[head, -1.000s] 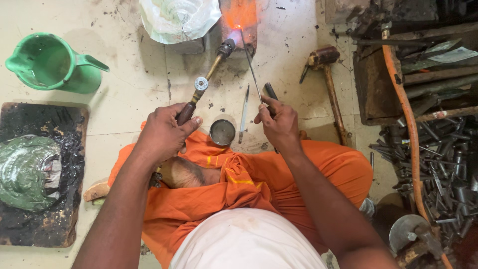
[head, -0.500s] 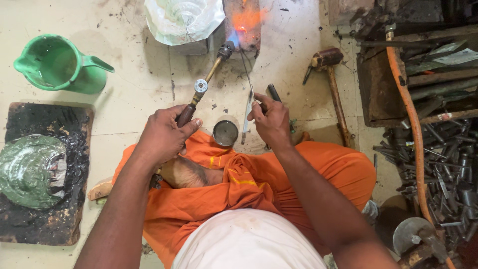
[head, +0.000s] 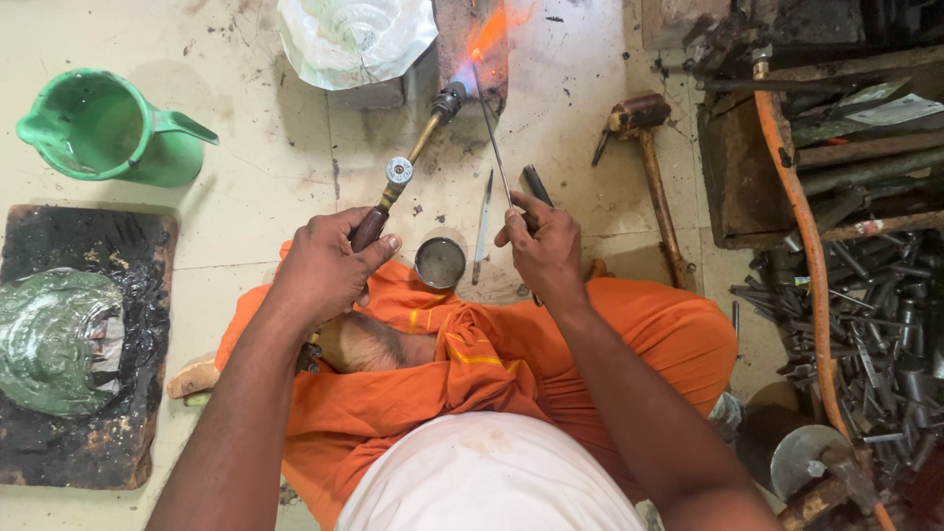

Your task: The person sits on the workshop floor holding a blowtorch in one hand and repeatedly holds thin metal rods in the flame, turning them and occasionally dipping a rod into a small cup of water before resuming heating.

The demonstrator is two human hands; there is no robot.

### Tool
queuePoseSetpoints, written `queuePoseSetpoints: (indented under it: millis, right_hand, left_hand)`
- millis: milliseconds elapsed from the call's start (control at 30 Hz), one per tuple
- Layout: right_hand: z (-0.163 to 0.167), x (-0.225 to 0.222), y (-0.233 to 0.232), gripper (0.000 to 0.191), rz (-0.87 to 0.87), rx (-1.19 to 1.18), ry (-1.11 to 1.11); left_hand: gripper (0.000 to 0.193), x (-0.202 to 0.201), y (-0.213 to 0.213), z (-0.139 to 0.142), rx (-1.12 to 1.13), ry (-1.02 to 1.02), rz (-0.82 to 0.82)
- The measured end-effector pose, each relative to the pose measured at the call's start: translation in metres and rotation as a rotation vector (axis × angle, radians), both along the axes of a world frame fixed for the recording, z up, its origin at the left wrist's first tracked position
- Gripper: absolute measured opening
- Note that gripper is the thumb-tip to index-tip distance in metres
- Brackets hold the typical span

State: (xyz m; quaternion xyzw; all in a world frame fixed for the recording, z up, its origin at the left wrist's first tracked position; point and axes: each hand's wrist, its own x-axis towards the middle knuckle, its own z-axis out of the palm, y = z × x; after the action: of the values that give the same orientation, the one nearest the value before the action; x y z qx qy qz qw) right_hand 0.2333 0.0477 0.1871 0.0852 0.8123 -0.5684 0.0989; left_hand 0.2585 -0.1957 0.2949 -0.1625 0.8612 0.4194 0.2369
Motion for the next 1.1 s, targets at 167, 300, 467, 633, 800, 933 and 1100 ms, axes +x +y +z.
queuePoseSetpoints:
  millis: [167, 300, 467, 633, 800, 933, 1100]
  right_hand:
    - [0.001, 0.001, 0.006, 0.04, -0.013, -0.018, -0.017]
    - [0.0, -0.001, 0.011, 0.04, -0.015, -0.048, 0.002]
    - [0.003, -0.001, 0.013, 0.04, -0.009, -0.044, 0.018]
    - [0.008, 0.004, 0.014, 0.039, 0.026, -0.018, -0.019]
    - [0.008, 0.002, 0.012, 0.039, 0.015, -0.023, -0.029]
    - [0.006, -0.004, 0.011, 0.04, 0.011, -0.036, -0.004]
    - [0.004, -0.01, 0.01, 0.04, 0.022, -0.04, 0.033]
  left_hand:
    - [0.034, -0.001, 0.002, 0.0, 0.01, 0.013, -0.007]
    - [0.035, -0.001, 0.005, 0.001, 0.022, 0.005, -0.013]
    - [0.035, -0.001, 0.005, 0.003, 0.028, -0.015, -0.012]
    - [0.033, -0.001, 0.005, 0.003, 0.021, 0.007, -0.02]
    - [0.028, -0.002, 0.005, 0.001, 0.024, -0.001, 0.015]
    - [0.032, -0.001, 0.003, 0.001, 0.034, -0.007, 0.032]
    - [0.032, 0.0, 0.001, 0.001, 0.009, 0.013, 0.016]
